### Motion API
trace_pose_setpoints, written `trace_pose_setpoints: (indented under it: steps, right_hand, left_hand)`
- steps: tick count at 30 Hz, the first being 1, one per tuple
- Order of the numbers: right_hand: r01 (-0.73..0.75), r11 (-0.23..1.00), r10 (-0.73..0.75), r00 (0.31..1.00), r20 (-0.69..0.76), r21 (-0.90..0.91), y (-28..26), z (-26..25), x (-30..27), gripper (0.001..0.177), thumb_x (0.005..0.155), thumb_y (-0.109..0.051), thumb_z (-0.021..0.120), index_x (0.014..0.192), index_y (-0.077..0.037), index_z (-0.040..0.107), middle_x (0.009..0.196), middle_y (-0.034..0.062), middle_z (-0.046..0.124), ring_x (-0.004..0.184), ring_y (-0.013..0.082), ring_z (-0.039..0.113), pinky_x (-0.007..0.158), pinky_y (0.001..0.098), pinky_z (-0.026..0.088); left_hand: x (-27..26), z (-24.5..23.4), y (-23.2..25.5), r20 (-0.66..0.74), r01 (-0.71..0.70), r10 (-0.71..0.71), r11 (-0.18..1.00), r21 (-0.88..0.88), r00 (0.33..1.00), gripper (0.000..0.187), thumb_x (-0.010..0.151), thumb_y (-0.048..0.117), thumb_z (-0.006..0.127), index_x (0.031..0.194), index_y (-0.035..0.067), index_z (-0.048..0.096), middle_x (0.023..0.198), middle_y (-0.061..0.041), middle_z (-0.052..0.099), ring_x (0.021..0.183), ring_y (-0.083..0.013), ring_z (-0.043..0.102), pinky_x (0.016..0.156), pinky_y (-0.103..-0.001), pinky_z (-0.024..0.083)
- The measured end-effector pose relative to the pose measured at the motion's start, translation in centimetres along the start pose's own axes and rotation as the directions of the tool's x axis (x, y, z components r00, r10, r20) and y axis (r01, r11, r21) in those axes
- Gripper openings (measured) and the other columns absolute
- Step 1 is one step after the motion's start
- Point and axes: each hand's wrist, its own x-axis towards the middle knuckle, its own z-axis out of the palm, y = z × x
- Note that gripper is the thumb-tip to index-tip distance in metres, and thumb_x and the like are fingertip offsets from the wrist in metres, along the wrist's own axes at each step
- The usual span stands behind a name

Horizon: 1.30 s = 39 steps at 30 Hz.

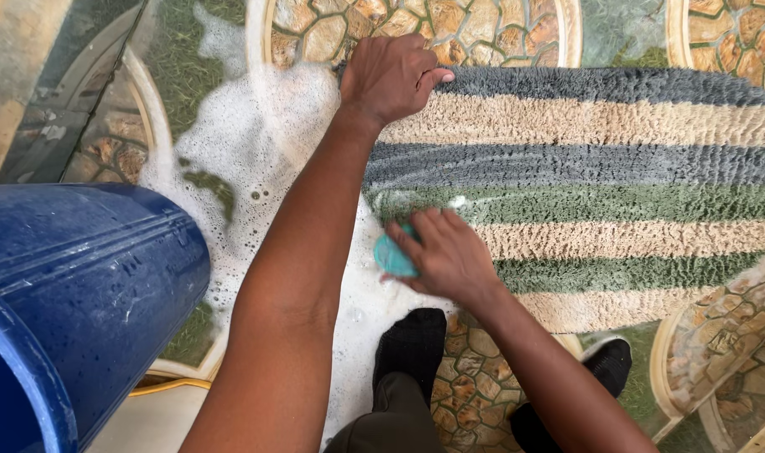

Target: The person scrubs a small striped rug on a tiled floor using a small blue brush and soapy water.

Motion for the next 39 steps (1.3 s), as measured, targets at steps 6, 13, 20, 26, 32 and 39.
trace_pose_setpoints:
  steps: [6,13,20,26,32,39]
  right_hand:
    - [-0.025,1.0,0.024,0.996,-0.09,-0.013,1.8,-0.4,5.0,0.078,0.081,-0.07,0.066,0.132,-0.011,0.064,0.107,0.0127,0.063,0.1,0.0278,0.06,0.085,0.0415,0.052]
    - [0.09,0.996,-0.084,0.978,0.189,-0.028,-1.6,0.2,-3.8,0.077,0.088,-0.072,0.054,0.137,-0.013,0.062,0.114,0.0188,0.065,0.112,0.034,0.061,0.1,0.0472,0.05]
    - [-0.173,0.985,0.167,0.964,0.207,0.012,1.1,-2.2,2.8,0.083,0.085,-0.072,0.062,0.143,-0.014,0.059,0.112,0.0159,0.064,0.104,0.0322,0.063,0.09,0.0448,0.054]
    - [-0.009,0.998,0.014,0.997,0.075,-0.065,0.6,-0.4,2.8,0.085,0.084,-0.077,0.06,0.137,-0.01,0.063,0.109,0.0196,0.066,0.1,0.0333,0.066,0.089,0.0474,0.057]
    - [0.144,0.989,-0.142,0.987,0.07,-0.029,0.1,0.4,-7.9,0.081,0.082,-0.076,0.062,0.134,-0.014,0.063,0.11,0.02,0.069,0.101,0.036,0.069,0.09,0.0497,0.059]
    - [-0.888,0.37,0.927,0.337,-0.163,0.271,8.6,-2.0,-15.7,0.08,0.078,-0.047,0.084,0.144,-0.009,0.059,0.112,0.0176,0.064,0.089,0.0242,0.068,0.068,0.0395,0.063]
  left_hand:
    - [-0.1,0.2,0.0,-0.189,-0.102,0.111,0.993,0.058,0.976,0.038,0.098,0.047,0.065,0.078,0.017,0.078,0.075,-0.001,0.065,0.064,-0.0203,0.062,0.059,-0.044,0.045]
    - [0.3,0.2,0.1,0.046,0.01,-0.012,0.999,0.053,0.999,0.042,0.101,0.047,0.062,0.079,0.014,0.077,0.075,-0.003,0.066,0.06,-0.0202,0.06,0.057,-0.044,0.045]
    - [-1.1,0.7,0.4,-0.228,-0.104,0.113,0.993,0.051,0.967,0.038,0.097,0.05,0.064,0.079,0.02,0.078,0.08,-0.001,0.067,0.07,-0.0233,0.061,0.064,-0.046,0.045]
    - [-0.1,-0.1,0.2,0.008,0.024,-0.024,0.998,0.054,1.0,0.043,0.1,0.052,0.06,0.082,0.016,0.077,0.076,-0.001,0.064,0.065,-0.0189,0.058,0.067,-0.044,0.045]
    - [0.1,-0.2,0.3,0.042,0.011,-0.015,0.997,0.072,0.999,0.047,0.102,0.053,0.058,0.081,0.015,0.077,0.074,-0.001,0.062,0.062,-0.018,0.056,0.064,-0.044,0.044]
    - [0.0,-0.1,0.4,-0.05,-0.029,0.034,0.994,0.102,0.998,0.045,0.1,0.054,0.062,0.082,0.016,0.078,0.075,-0.002,0.066,0.063,-0.0198,0.058,0.064,-0.045,0.044]
